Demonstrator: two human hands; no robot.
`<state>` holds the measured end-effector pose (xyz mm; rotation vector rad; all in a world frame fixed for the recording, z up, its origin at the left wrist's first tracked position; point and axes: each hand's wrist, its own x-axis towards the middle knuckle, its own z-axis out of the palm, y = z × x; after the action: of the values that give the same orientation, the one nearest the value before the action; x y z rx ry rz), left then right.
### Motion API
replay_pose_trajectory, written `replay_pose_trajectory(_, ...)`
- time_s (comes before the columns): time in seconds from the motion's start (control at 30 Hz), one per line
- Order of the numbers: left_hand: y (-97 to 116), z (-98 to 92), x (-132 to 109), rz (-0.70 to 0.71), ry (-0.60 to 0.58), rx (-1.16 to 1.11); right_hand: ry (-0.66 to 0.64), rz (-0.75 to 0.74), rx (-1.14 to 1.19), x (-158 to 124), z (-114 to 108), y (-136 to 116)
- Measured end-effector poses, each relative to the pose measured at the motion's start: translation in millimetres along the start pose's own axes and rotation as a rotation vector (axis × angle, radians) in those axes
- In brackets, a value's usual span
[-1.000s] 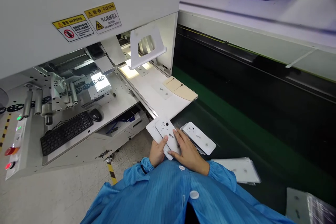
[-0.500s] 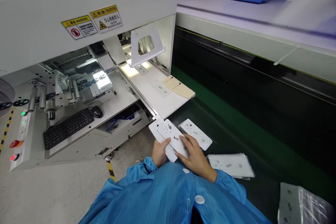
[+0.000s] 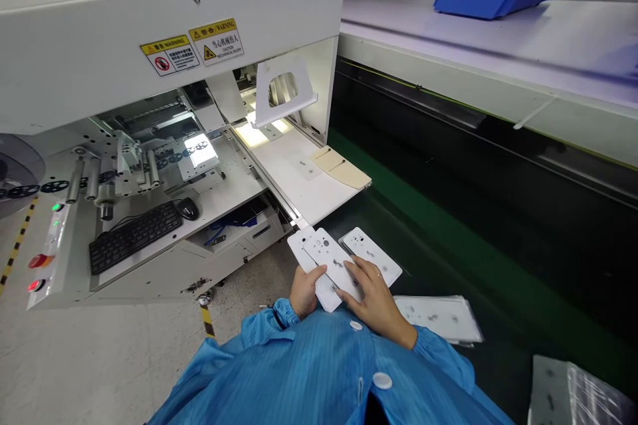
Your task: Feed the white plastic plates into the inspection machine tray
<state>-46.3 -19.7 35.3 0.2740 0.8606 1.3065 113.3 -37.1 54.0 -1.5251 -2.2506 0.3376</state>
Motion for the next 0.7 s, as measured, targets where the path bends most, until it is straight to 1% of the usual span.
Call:
replay_pose_trajectory(0.23,4.2,5.5,-2.8,-0.005,0.030,-0.015,-0.008,0.015,0.027,-0.5,-0.5,0.7)
replay_pose_trajectory(0.7,8.0,7.3,-1.6,-0.035,0.065,-0.011,-0.029,0.035,0.027,1.3,-2.1,0.1)
